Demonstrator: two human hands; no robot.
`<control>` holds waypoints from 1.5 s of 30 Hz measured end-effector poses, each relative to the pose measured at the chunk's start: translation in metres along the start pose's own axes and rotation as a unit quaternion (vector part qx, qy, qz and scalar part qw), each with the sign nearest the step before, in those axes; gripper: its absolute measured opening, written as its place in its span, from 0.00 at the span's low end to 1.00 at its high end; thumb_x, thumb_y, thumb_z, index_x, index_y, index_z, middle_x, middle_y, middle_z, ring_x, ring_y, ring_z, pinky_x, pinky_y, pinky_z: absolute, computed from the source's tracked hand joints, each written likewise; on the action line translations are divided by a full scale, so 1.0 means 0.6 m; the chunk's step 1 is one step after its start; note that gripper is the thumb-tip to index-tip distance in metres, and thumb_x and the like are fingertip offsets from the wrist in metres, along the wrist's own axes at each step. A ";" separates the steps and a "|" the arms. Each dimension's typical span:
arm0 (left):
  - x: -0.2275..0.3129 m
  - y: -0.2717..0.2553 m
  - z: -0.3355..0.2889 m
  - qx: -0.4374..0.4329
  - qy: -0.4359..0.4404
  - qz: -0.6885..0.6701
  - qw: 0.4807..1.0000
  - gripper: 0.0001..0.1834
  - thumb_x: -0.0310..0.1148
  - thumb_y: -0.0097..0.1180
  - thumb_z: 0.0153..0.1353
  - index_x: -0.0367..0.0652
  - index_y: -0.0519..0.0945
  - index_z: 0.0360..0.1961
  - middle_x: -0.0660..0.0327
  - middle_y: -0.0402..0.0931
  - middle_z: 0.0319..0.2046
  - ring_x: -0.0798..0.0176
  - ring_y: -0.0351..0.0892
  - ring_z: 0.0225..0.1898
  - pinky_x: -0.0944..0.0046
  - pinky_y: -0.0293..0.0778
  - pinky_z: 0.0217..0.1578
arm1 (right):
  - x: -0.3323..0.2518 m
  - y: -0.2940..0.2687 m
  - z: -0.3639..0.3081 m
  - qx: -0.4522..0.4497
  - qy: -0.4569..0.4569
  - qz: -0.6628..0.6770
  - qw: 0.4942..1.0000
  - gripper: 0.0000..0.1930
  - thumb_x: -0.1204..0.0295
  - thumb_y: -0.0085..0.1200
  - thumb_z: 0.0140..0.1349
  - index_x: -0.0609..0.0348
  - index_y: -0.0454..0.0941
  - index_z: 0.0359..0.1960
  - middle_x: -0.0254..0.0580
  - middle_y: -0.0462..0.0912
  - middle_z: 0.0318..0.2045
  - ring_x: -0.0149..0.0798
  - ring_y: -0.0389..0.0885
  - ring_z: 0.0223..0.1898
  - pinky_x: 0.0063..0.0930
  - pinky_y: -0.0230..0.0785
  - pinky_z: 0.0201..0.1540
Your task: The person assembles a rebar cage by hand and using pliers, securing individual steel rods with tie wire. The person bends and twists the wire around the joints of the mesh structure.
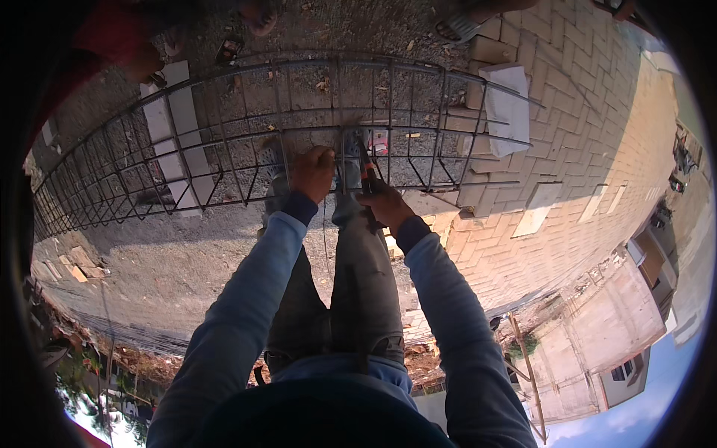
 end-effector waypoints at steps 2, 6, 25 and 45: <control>0.007 0.004 -0.017 0.020 0.004 0.006 1.000 0.14 0.39 0.47 0.59 0.41 0.79 0.35 0.45 0.78 0.31 0.41 0.77 0.36 0.50 0.73 0.38 | -0.018 0.004 0.000 -0.046 -0.012 -0.098 0.994 0.25 0.71 0.55 0.55 0.51 0.66 0.57 0.41 0.76 0.36 0.37 0.81 0.32 0.35 0.76 0.27; 0.022 0.009 -0.031 0.047 0.033 0.008 0.998 0.10 0.35 0.48 0.58 0.42 0.78 0.32 0.46 0.78 0.29 0.42 0.78 0.33 0.49 0.74 0.35 | -0.051 -0.001 0.002 -0.053 0.042 -0.142 0.988 0.28 0.72 0.55 0.54 0.52 0.64 0.59 0.41 0.76 0.35 0.38 0.81 0.34 0.37 0.77 0.30; 0.005 0.005 -0.039 0.018 -0.002 0.027 0.999 0.11 0.36 0.48 0.58 0.42 0.77 0.37 0.46 0.79 0.31 0.42 0.78 0.33 0.49 0.74 0.35 | 0.050 0.053 0.047 0.101 -0.170 -0.488 0.850 0.35 0.73 0.47 0.56 0.62 0.49 0.66 0.62 0.74 0.40 0.61 0.75 0.40 0.47 0.69 0.43; -0.037 0.235 0.039 0.031 -0.301 -0.424 0.853 0.17 0.44 0.51 0.63 0.39 0.72 0.28 0.59 0.74 0.21 0.58 0.75 0.20 0.59 0.75 0.24 | -0.100 -0.002 -0.055 0.183 -0.225 -0.578 0.763 0.10 0.69 0.54 0.52 0.63 0.73 0.30 0.51 0.78 0.27 0.54 0.76 0.31 0.35 0.72 0.34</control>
Point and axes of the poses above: each hand's wrist, its own z-axis towards the middle knuckle, its own y-axis out of the palm, x = y × z, the point moved 3 cm from there along z, towards the middle knuckle
